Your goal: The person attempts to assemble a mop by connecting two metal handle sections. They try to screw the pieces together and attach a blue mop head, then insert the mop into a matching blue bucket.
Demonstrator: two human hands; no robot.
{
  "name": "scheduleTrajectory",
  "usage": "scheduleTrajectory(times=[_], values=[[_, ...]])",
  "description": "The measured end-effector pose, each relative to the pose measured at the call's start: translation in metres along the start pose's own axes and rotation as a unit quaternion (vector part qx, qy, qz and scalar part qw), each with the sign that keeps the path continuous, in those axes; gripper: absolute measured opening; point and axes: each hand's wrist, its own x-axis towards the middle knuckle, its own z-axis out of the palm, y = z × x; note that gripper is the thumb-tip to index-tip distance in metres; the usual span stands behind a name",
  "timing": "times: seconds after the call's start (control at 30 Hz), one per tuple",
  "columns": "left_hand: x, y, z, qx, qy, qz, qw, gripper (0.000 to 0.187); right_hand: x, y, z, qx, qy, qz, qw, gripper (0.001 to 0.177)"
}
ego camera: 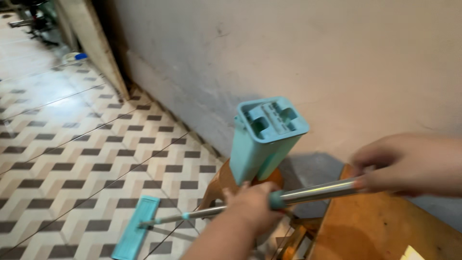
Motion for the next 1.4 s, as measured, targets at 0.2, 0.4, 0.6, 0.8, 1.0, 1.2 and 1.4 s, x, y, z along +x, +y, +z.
scheduleTrajectory(times=[0.2,0.4,0.6,0.8,1.0,1.2,1.4], values=[[0.011,0.035,0.002,0.043,0.015,0.138,0.989,0.048,0.011,0.079,-0.037,0.093,-0.051,0.041,0.993,0.019],[0.007,0.022,-0.019,0.089,-0.026,0.143,0.985,0.041,-0.002,0.038,-0.020,0.087,-0.084,-0.010,0.993,0.016],[-0.002,-0.017,-0.046,0.241,-0.080,0.044,0.966,0.047,-0.008,-0.047,0.033,0.131,-0.035,-0.035,0.990,0.017],[0.006,-0.093,-0.048,0.214,0.050,-0.135,0.966,0.049,0.015,-0.150,0.095,0.092,0.047,-0.072,0.992,0.031],[-0.012,-0.140,-0.036,0.166,0.086,-0.204,0.961,0.049,0.034,-0.220,0.153,0.017,0.051,-0.082,0.995,0.032],[0.000,-0.116,-0.022,0.114,0.128,-0.132,0.976,0.046,0.051,-0.181,0.126,0.024,0.052,-0.106,0.993,0.036],[0.022,-0.007,-0.022,0.072,0.083,0.021,0.994,0.025,-0.012,-0.095,0.022,0.082,0.077,-0.006,0.994,0.030]])
